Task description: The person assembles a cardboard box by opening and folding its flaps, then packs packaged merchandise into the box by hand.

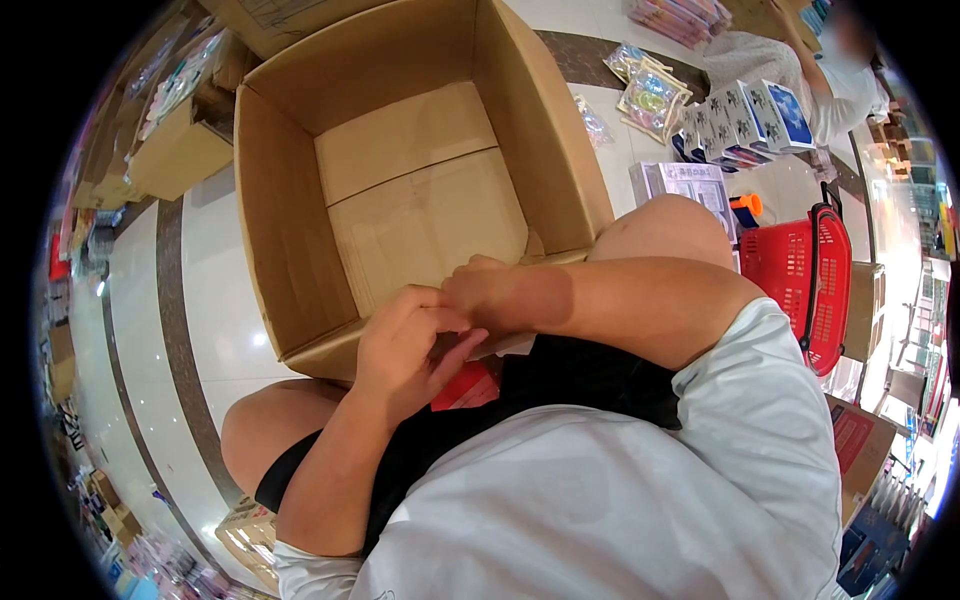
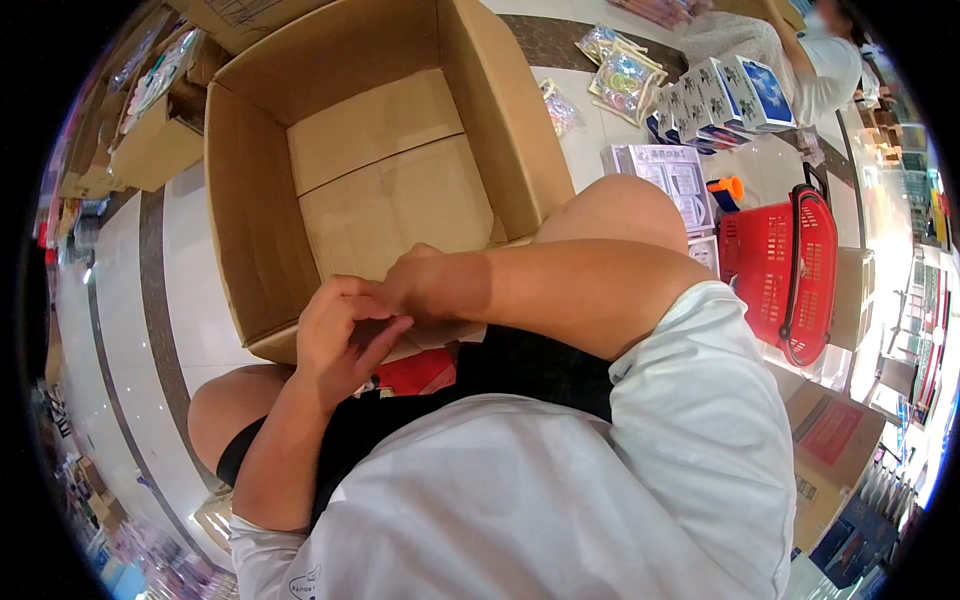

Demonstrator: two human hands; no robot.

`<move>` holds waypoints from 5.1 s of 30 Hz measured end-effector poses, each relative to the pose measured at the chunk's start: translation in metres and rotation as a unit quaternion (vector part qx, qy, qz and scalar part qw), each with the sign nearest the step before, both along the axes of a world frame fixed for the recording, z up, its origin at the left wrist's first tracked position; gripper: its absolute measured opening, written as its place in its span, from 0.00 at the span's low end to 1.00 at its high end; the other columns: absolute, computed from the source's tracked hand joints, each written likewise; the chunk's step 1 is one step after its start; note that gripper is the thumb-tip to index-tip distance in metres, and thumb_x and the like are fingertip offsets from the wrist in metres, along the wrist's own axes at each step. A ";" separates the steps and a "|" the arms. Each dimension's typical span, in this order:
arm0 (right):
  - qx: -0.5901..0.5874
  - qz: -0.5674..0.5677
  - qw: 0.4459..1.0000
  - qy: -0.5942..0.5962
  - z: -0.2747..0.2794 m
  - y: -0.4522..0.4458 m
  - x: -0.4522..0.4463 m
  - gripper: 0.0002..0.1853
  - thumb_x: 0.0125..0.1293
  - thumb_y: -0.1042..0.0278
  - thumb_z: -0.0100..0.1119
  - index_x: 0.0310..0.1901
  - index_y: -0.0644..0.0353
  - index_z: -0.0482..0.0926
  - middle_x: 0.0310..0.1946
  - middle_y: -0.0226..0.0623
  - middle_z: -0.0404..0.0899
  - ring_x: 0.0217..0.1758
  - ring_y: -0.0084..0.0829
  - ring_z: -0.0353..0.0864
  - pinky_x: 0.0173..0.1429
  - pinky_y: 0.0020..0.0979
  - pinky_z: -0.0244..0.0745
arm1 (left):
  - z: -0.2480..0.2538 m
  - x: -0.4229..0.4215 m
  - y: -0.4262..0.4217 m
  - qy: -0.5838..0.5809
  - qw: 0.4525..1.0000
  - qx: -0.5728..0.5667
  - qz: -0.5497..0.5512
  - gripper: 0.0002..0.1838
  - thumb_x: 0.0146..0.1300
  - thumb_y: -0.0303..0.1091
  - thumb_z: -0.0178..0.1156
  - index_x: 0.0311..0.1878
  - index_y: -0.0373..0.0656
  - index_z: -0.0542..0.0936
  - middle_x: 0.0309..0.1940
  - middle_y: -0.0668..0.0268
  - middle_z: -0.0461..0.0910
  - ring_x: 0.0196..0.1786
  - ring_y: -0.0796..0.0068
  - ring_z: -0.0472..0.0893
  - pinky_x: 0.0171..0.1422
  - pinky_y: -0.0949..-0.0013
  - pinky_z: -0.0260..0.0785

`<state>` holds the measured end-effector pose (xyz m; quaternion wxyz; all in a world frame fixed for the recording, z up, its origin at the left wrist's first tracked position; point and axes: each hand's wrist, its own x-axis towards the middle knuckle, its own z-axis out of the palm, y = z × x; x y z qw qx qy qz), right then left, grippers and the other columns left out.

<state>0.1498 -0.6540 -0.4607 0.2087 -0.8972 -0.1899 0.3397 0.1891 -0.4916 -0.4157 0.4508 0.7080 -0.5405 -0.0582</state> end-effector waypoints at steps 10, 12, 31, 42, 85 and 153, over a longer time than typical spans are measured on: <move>-0.009 -0.019 0.999 -0.026 -0.012 0.002 -0.001 0.12 0.54 0.52 0.65 0.34 0.49 0.86 0.35 0.36 0.88 0.45 0.43 0.87 0.51 0.41 0.76 | -0.012 -0.001 0.000 0.003 1.000 -0.004 -0.008 0.18 0.48 0.23 0.77 0.34 0.44 0.74 0.28 0.62 0.79 0.30 0.59 0.80 0.34 0.63 0.73; -0.018 -0.003 1.000 -0.005 -0.013 0.001 0.000 0.14 0.54 0.50 0.65 0.37 0.49 0.85 0.36 0.35 0.88 0.46 0.41 0.87 0.52 0.41 0.76 | -0.013 -0.001 0.000 0.013 1.000 0.001 0.000 0.16 0.48 0.27 0.77 0.33 0.45 0.75 0.30 0.64 0.80 0.32 0.59 0.81 0.35 0.62 0.72; -0.039 0.003 0.999 0.010 -0.003 0.001 -0.003 0.28 0.62 0.44 0.61 0.56 0.54 0.73 0.39 0.40 0.87 0.48 0.46 0.86 0.52 0.43 0.76 | -0.003 0.001 0.005 -0.052 0.996 0.029 -0.067 0.18 0.55 0.22 0.68 0.50 0.45 0.81 0.48 0.63 0.85 0.49 0.58 0.85 0.48 0.60 0.77; -0.072 -0.005 0.997 0.007 -0.005 0.017 0.005 0.23 0.71 0.57 0.53 0.62 0.62 0.74 0.42 0.40 0.87 0.47 0.42 0.88 0.50 0.41 0.78 | -0.008 -0.044 -0.016 -0.244 0.959 0.038 -0.138 0.25 0.66 0.33 0.60 0.67 0.50 0.72 0.73 0.63 0.70 0.76 0.55 0.66 0.82 0.46 0.48; -0.115 0.083 0.990 -0.004 0.004 0.030 0.006 0.20 0.63 0.57 0.59 0.56 0.51 0.76 0.47 0.42 0.81 0.51 0.49 0.80 0.54 0.47 0.76 | -0.041 -0.008 -0.019 0.127 0.981 0.144 -0.018 0.60 0.36 0.35 0.83 0.75 0.42 0.61 0.65 0.51 0.74 0.68 0.48 0.73 0.73 0.56 0.66; -0.120 0.101 0.988 -0.003 0.002 0.009 0.011 0.30 0.58 0.54 0.68 0.64 0.39 0.78 0.65 0.33 0.75 0.70 0.40 0.68 0.69 0.50 0.66 | -0.026 -0.007 -0.019 0.047 0.978 0.197 -0.052 0.57 0.54 0.37 0.75 0.77 0.27 0.47 0.68 0.35 0.65 0.69 0.37 0.69 0.73 0.51 0.63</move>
